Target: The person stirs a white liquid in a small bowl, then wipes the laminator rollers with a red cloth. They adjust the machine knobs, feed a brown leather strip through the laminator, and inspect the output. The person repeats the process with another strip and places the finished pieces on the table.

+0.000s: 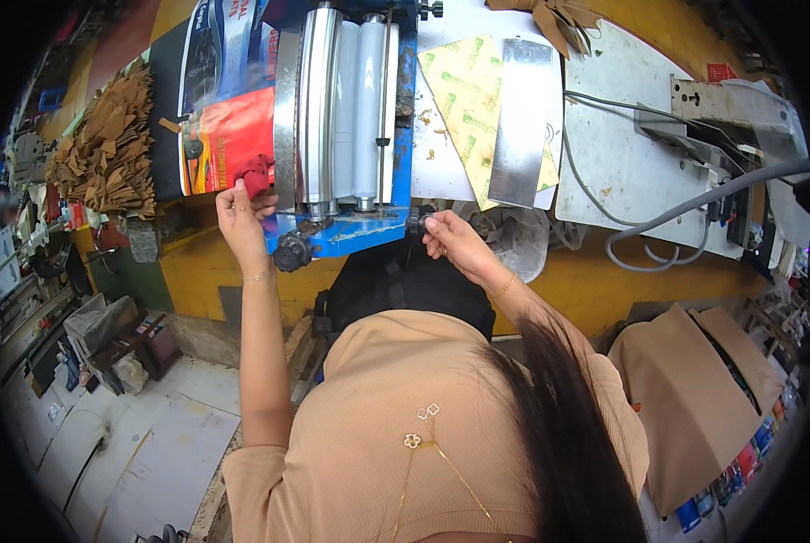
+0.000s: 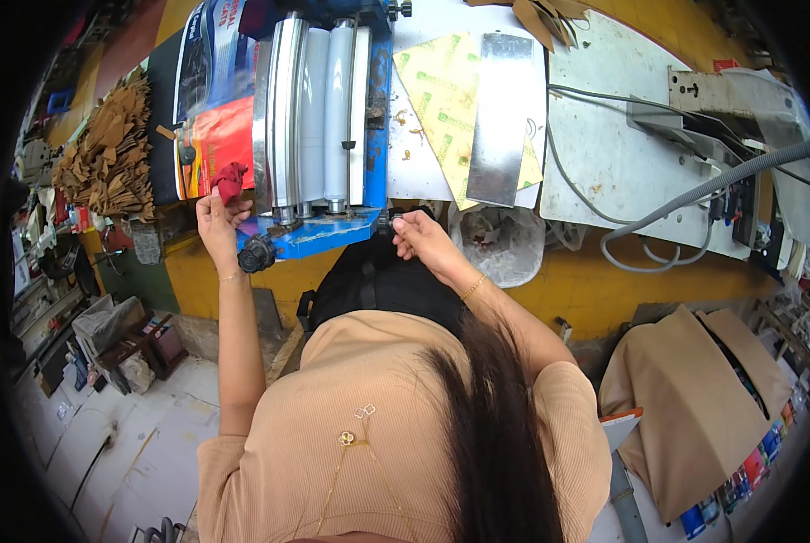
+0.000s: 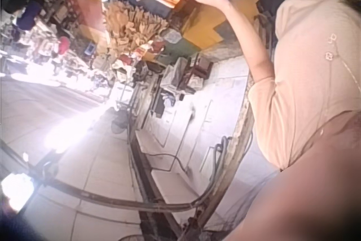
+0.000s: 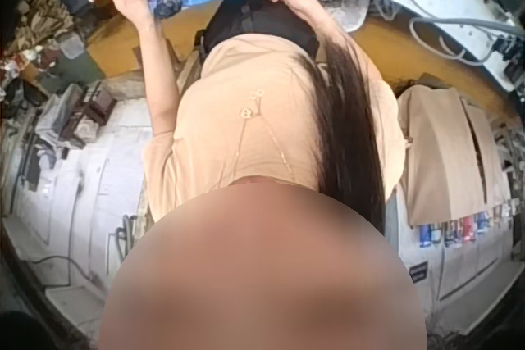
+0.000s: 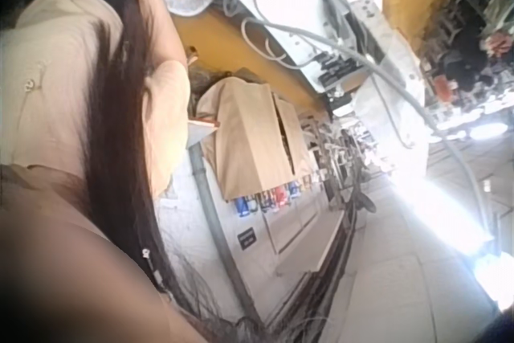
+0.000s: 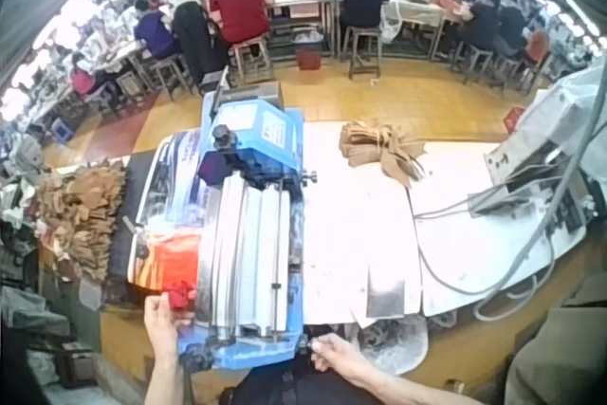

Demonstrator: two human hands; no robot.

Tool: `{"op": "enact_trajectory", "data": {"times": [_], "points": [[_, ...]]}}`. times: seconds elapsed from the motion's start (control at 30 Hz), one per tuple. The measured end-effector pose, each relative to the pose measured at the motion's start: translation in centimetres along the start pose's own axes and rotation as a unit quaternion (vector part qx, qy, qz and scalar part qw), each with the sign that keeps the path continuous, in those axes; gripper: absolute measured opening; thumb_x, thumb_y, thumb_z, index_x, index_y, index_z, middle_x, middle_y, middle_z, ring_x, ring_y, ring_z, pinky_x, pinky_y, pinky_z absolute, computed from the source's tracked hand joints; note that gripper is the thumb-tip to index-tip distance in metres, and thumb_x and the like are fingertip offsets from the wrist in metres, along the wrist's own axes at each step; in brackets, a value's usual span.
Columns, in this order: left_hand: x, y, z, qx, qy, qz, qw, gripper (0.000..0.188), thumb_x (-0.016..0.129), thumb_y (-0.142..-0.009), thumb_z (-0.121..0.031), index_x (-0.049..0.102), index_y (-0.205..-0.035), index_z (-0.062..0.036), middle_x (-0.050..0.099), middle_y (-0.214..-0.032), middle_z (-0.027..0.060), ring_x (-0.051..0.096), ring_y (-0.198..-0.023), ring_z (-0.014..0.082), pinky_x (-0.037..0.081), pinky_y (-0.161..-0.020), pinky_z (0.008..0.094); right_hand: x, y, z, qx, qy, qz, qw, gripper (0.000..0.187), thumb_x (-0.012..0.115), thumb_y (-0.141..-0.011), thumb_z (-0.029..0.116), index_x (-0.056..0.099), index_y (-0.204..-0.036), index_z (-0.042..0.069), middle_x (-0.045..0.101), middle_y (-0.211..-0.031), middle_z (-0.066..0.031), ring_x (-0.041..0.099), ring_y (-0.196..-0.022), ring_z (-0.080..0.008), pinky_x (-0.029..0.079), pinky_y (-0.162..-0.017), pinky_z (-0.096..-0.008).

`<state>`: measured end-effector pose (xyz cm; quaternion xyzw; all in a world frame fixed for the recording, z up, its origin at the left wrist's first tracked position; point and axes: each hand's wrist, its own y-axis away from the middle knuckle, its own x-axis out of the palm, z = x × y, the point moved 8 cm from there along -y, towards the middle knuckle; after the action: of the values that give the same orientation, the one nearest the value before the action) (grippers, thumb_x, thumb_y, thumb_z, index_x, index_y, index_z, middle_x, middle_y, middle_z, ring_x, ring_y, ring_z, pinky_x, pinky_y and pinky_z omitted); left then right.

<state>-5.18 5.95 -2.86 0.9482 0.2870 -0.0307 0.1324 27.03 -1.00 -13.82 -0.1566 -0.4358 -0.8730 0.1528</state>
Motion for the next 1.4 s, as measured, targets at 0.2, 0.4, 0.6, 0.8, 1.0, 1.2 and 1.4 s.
{"op": "enact_trajectory", "data": {"times": [0.2, 0.4, 0.6, 0.8, 1.0, 1.2, 1.4], "points": [[0.0, -0.1, 0.0, -0.001, -0.003, 0.005, 1.000, 0.026, 0.055, -0.097, -0.029, 0.045, -0.092, -0.0054, 0.060, -0.077, 0.0072, 0.065, -0.064, 0.0161, 0.049, -0.053, 0.0214, -0.2, 0.0, 0.6, -0.008, 0.078, -0.011, 0.997, 0.044, 0.046, -0.098, 0.042, 0.052, -0.108, 0.000, 0.061, -0.076, -0.0051, 0.060, -0.063, -0.0104, 0.047, -0.059, -0.0216], [0.0, -0.1, 0.0, -0.004, -0.009, 0.007, 1.000, 0.026, 0.054, -0.097, -0.029, 0.046, -0.092, -0.0054, 0.061, -0.077, 0.0073, 0.065, -0.064, 0.0152, 0.049, -0.053, 0.0213, -1.5, -0.1, 0.3, 0.104, 0.186, 0.000, 0.977, 0.062, 0.041, -0.096, 0.055, 0.054, -0.110, -0.004, 0.062, -0.076, -0.0064, 0.061, -0.059, -0.0118, 0.047, -0.055, -0.0219], [0.1, -0.1, 0.1, -0.003, -0.009, 0.018, 1.000, 0.025, 0.054, -0.097, -0.028, 0.046, -0.095, -0.0050, 0.062, -0.080, 0.0081, 0.066, -0.066, 0.0166, 0.051, -0.054, 0.0219, -0.5, 0.6, 3.8, -0.135, 0.245, -0.010, 0.960, 0.041, 0.062, -0.092, 0.025, 0.051, -0.123, 0.000, 0.062, -0.092, -0.0095, 0.065, -0.070, -0.0132, 0.052, -0.069, -0.0254], [-0.1, -0.3, 0.3, -0.005, -0.012, 0.031, 0.999, 0.025, 0.053, -0.097, -0.029, 0.046, -0.096, -0.0047, 0.062, -0.082, 0.0086, 0.067, -0.068, 0.0171, 0.052, -0.055, 0.0221, -1.0, 1.0, 3.8, -0.091, 0.233, -0.026, 0.968, 0.038, 0.070, -0.084, 0.017, 0.059, -0.115, -0.001, 0.064, -0.096, -0.0098, 0.064, -0.081, -0.0129, 0.051, -0.074, -0.0269], [0.0, -0.4, 0.4, -0.006, -0.016, 0.034, 0.999, 0.026, 0.054, -0.097, -0.029, 0.046, -0.095, -0.0048, 0.063, -0.081, 0.0083, 0.067, -0.068, 0.0169, 0.052, -0.055, 0.0225, -0.9, 0.2, 3.9, -0.133, 0.290, -0.029, 0.947, 0.038, 0.070, -0.084, 0.017, 0.059, -0.116, -0.001, 0.065, -0.093, -0.0092, 0.063, -0.080, -0.0130, 0.051, -0.074, -0.0271], [-0.1, -0.3, 0.5, -0.009, -0.016, 0.030, 0.999, 0.026, 0.054, -0.097, -0.030, 0.047, -0.095, -0.0051, 0.062, -0.081, 0.0076, 0.067, -0.068, 0.0169, 0.052, -0.055, 0.0222, -0.6, 0.0, 2.9, -0.112, 0.213, -0.022, 0.970, 0.033, 0.063, -0.090, 0.014, 0.054, -0.118, -0.001, 0.061, -0.087, -0.0037, 0.059, -0.076, -0.0095, 0.049, -0.073, -0.0250], [-0.1, -0.4, 0.4, -0.010, -0.021, 0.031, 0.999, 0.026, 0.054, -0.097, -0.030, 0.047, -0.095, -0.0053, 0.062, -0.081, 0.0071, 0.067, -0.068, 0.0167, 0.052, -0.055, 0.0224, 0.0, 0.4, 3.3, -0.165, 0.273, -0.038, 0.947, 0.034, 0.051, -0.097, 0.030, 0.051, -0.114, 0.001, 0.057, -0.077, -0.0036, 0.057, -0.067, -0.0098, 0.046, -0.063, -0.0243]]}}
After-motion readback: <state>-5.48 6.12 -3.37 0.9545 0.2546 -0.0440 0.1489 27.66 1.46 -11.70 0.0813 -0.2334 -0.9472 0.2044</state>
